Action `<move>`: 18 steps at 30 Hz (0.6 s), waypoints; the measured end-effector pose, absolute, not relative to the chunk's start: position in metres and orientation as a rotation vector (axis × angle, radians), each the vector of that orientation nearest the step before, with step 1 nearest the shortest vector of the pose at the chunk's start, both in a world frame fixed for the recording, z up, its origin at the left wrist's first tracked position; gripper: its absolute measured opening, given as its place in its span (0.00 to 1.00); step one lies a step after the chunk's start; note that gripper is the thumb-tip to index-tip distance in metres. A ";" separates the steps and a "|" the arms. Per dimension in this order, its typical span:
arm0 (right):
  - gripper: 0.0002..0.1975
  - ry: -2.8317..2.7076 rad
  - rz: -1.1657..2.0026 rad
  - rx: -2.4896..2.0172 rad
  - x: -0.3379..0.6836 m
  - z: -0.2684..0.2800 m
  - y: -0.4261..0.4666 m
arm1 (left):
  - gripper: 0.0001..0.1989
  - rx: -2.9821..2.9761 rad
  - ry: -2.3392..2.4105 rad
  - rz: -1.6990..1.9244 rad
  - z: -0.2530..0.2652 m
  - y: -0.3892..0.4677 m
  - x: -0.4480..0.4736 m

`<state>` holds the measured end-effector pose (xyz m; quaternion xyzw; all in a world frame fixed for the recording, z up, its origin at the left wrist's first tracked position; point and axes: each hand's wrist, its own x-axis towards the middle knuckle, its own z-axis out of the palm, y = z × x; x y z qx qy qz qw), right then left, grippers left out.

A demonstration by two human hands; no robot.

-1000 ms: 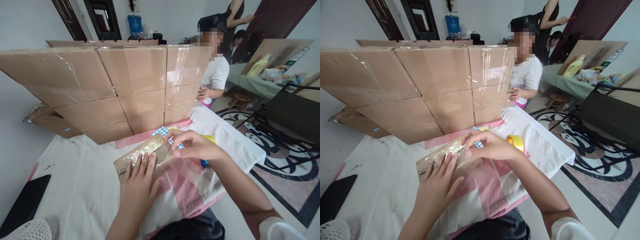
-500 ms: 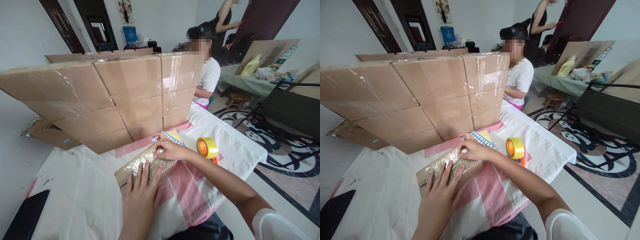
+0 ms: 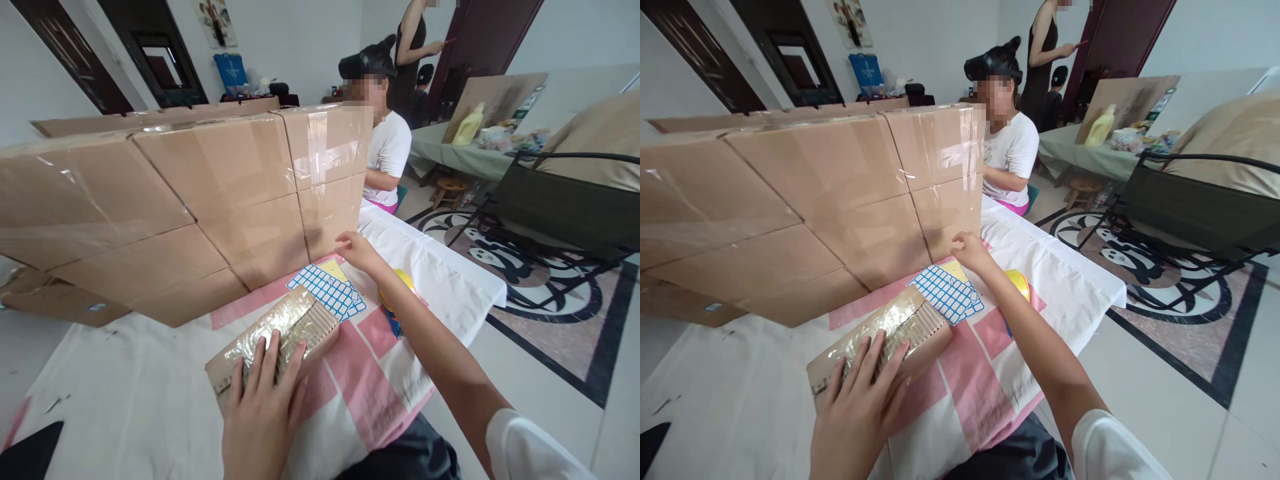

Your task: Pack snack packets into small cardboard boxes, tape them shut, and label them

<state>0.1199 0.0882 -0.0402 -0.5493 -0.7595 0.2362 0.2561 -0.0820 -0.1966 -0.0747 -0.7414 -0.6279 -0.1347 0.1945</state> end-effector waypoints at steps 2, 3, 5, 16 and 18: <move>0.15 -2.076 0.624 -1.532 0.124 -0.045 0.097 | 0.26 -2.110 -1.767 -0.333 -0.069 -0.197 -0.081; 0.14 -2.093 0.623 -1.546 0.124 -0.049 0.098 | 0.25 -2.118 -1.778 -0.299 -0.066 -0.196 -0.080; 0.13 -2.115 0.630 -1.577 0.122 -0.062 0.092 | 0.19 -2.125 -1.804 -0.241 -0.062 -0.189 -0.075; 0.18 -2.016 0.498 -1.932 0.130 -0.139 0.005 | 0.27 -2.256 -1.374 -0.392 -0.080 -0.163 -0.079; 0.17 -2.045 0.495 -1.922 0.135 -0.141 0.002 | 0.27 -2.241 -1.381 -0.424 -0.079 -0.164 -0.079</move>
